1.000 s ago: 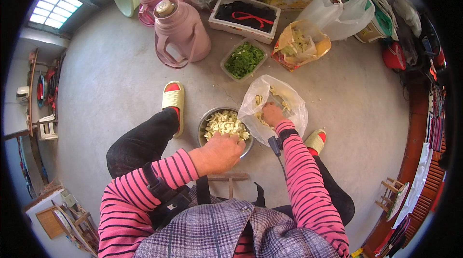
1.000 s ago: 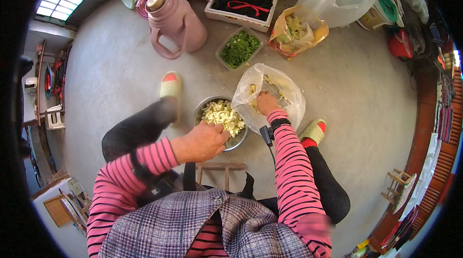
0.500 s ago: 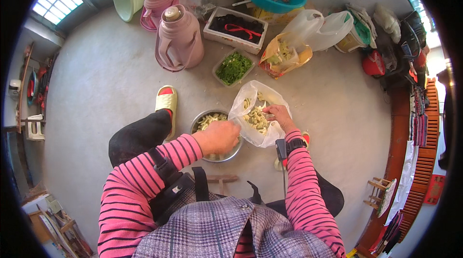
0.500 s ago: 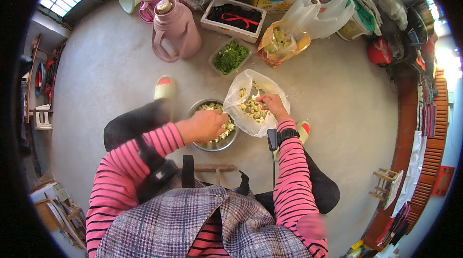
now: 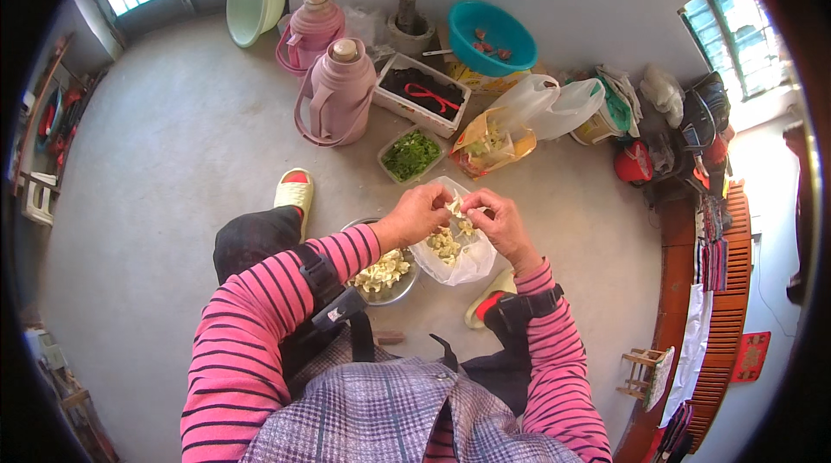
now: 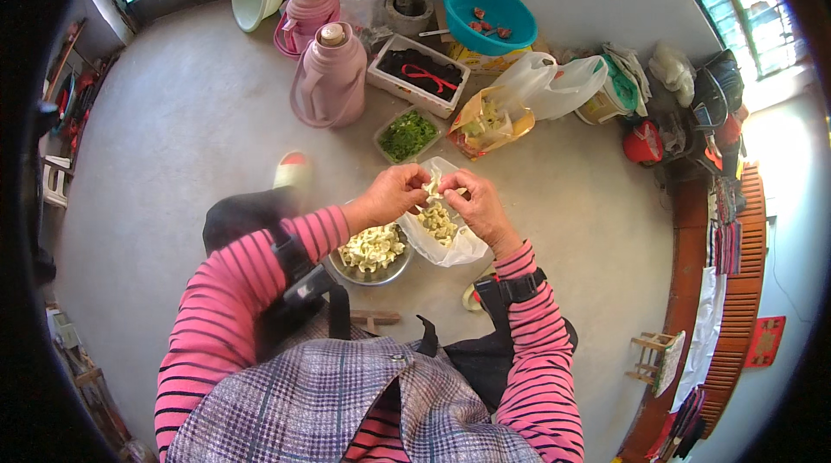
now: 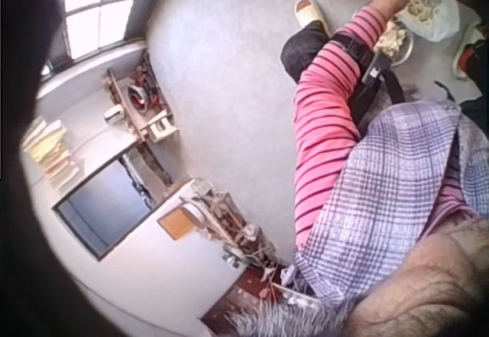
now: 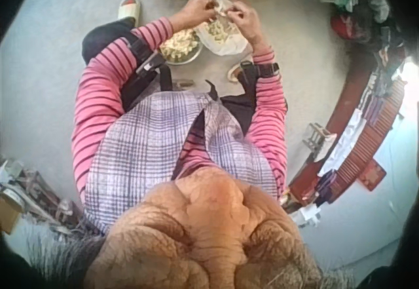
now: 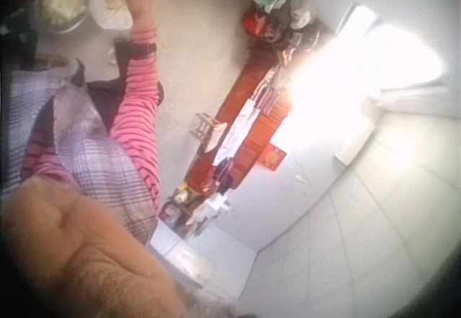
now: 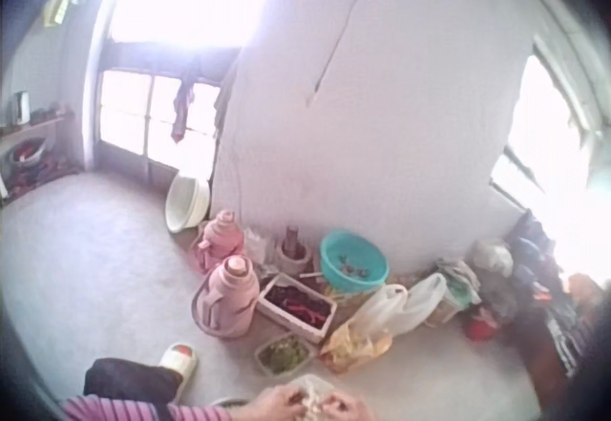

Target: The person sits on a low stool and peels small white vegetable pieces by hand, placing the peeled pieces into a metal bowl and the peels into a plastic bag. The person continues this repetitive peeling process throughout the clip.

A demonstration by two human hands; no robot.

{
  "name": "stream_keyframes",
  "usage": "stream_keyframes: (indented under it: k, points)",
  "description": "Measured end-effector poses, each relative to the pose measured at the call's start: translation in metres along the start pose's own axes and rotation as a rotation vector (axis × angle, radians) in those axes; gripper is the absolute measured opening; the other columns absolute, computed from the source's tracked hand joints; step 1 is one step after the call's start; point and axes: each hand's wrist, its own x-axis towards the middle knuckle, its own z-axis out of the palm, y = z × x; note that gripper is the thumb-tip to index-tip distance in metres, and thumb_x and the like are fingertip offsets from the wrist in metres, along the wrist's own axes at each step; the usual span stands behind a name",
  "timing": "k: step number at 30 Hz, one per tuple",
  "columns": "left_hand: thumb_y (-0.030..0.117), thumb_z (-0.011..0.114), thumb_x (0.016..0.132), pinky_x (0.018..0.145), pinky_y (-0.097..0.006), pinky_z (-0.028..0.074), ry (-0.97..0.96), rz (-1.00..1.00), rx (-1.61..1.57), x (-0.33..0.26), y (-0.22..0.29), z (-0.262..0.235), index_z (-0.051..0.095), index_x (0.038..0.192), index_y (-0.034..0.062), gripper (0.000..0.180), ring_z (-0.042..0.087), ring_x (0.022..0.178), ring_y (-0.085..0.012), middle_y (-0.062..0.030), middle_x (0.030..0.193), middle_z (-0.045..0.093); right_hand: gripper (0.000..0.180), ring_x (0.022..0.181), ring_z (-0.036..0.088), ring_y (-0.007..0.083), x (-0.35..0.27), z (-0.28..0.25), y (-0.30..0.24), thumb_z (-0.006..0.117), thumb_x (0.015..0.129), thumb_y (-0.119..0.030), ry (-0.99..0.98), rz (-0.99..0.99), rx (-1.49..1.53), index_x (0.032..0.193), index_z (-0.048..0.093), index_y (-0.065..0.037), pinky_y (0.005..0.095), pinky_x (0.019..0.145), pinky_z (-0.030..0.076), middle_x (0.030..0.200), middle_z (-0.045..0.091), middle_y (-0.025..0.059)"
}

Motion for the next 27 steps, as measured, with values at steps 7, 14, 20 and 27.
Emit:
stream_keyframes:
  k: [7,14,20,27]
  points:
    - [0.002,0.059,0.089,0.066,-0.028,0.058,-0.146,-0.084,-0.192,-0.006,0.005,0.002,0.057,0.107,-0.0026,0.019,0.069,0.078,-0.0159,-0.0081,0.087,0.066,0.014,0.083,0.061,0.0114,-0.026,0.016,-0.008,0.061,0.088,-0.008,0.197,0.099,0.175,0.097,0.064,0.002,0.0254,0.073,0.051,0.097,0.067,0.0067]
    - [0.007,0.061,0.090,0.065,-0.027,0.057,-0.083,-0.074,-0.220,-0.003,0.016,0.003,0.059,0.104,-0.0019,0.017,0.068,0.076,-0.0141,-0.0076,0.085,0.066,0.020,0.079,0.062,0.0111,-0.015,0.013,-0.005,0.065,0.087,-0.010,0.273,0.038,0.284,0.100,0.061,0.005,0.0258,0.071,0.053,0.091,0.066,0.0076]
    - [0.009,0.062,0.091,0.066,-0.027,0.056,-0.089,-0.066,-0.145,-0.002,0.015,0.010,0.058,0.104,-0.0009,0.017,0.066,0.075,-0.0119,-0.0054,0.085,0.065,0.018,0.074,0.060,0.0092,-0.017,0.009,0.001,0.066,0.087,-0.011,0.202,0.120,0.067,0.099,0.061,0.002,0.0254,0.067,0.052,0.085,0.063,0.0042]
    - [0.010,0.062,0.091,0.067,-0.026,0.055,-0.063,0.072,-0.065,-0.004,0.014,0.013,0.056,0.106,0.0003,0.019,0.065,0.077,-0.0112,-0.0047,0.086,0.064,0.014,0.073,0.060,0.0087,-0.021,0.009,0.000,0.065,0.087,-0.008,0.228,0.105,0.135,0.096,0.061,0.001,0.0255,0.065,0.051,0.083,0.063,0.0037]
